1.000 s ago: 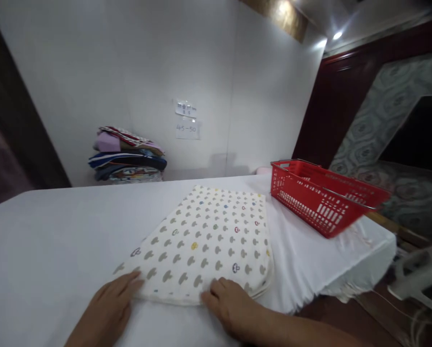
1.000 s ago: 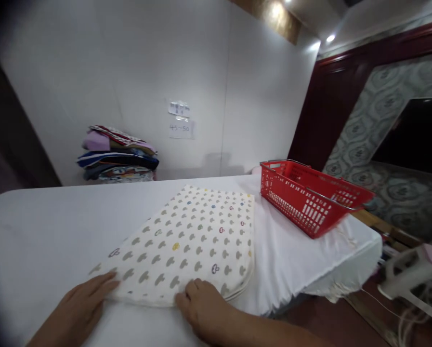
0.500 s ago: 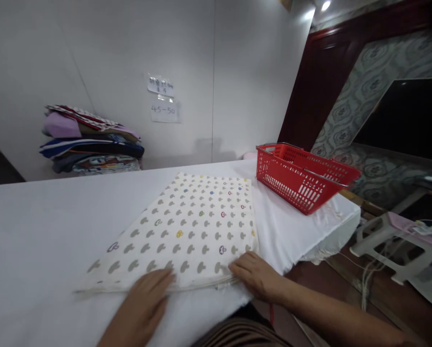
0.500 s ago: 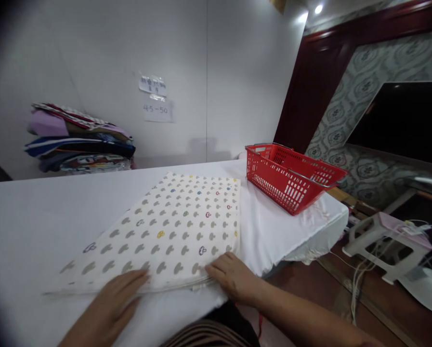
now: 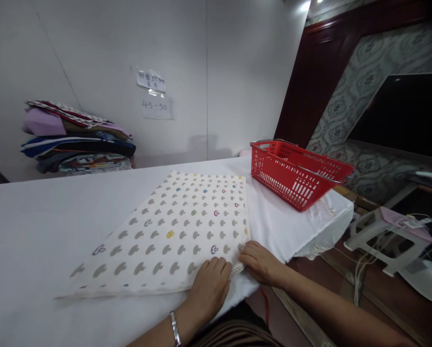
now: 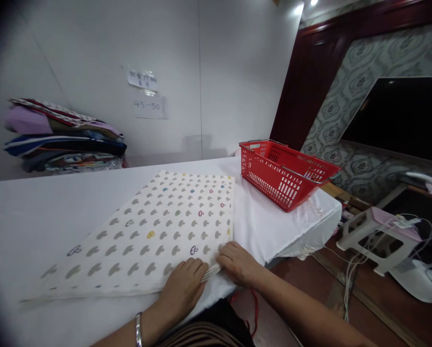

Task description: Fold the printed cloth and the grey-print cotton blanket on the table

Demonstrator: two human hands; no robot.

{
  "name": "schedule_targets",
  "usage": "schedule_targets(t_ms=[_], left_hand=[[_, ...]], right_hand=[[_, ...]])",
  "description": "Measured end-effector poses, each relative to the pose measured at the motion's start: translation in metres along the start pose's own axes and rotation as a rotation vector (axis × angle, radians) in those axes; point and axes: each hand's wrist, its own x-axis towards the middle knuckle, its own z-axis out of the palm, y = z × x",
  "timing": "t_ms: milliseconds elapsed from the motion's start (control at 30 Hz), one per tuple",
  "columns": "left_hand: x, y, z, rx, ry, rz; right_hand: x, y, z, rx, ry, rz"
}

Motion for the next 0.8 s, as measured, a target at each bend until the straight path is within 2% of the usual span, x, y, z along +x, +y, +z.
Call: schedule_targets(t_ms=[167, 267, 367, 567, 700, 800], left_hand=[[0.01, 0.009, 0.007, 0.047, -0.048, -0.029], [0.011, 0.009, 0.008, 0.056, -0.042, -0.017], [0.01, 0.008, 0.008, 0.025, -0.048, -0.034], [0.01, 0.006, 0.007, -0.034, -0.065, -0.056], [0.009, 0.005, 0.006, -0.02, -0.09, -0.032], [0.008, 0.004, 0.005, -0.036, -0.089, -0.025]], right_hand=[[0.004, 0.003, 0.003, 0.036, -0.044, -0.021], [0.005, 0.014, 0.001, 0.046, -0.105, -0.036], [0.007, 0.034, -0.001, 0.039, -0.116, -0.045], [0.019, 0.087, 0.009, 0.009, 0.004, 0.01], [0.028, 0.113, 0.015, -0.034, 0.052, 0.291], [0.038, 0.128, 0.012, 0.076, 0.072, 0.638]])
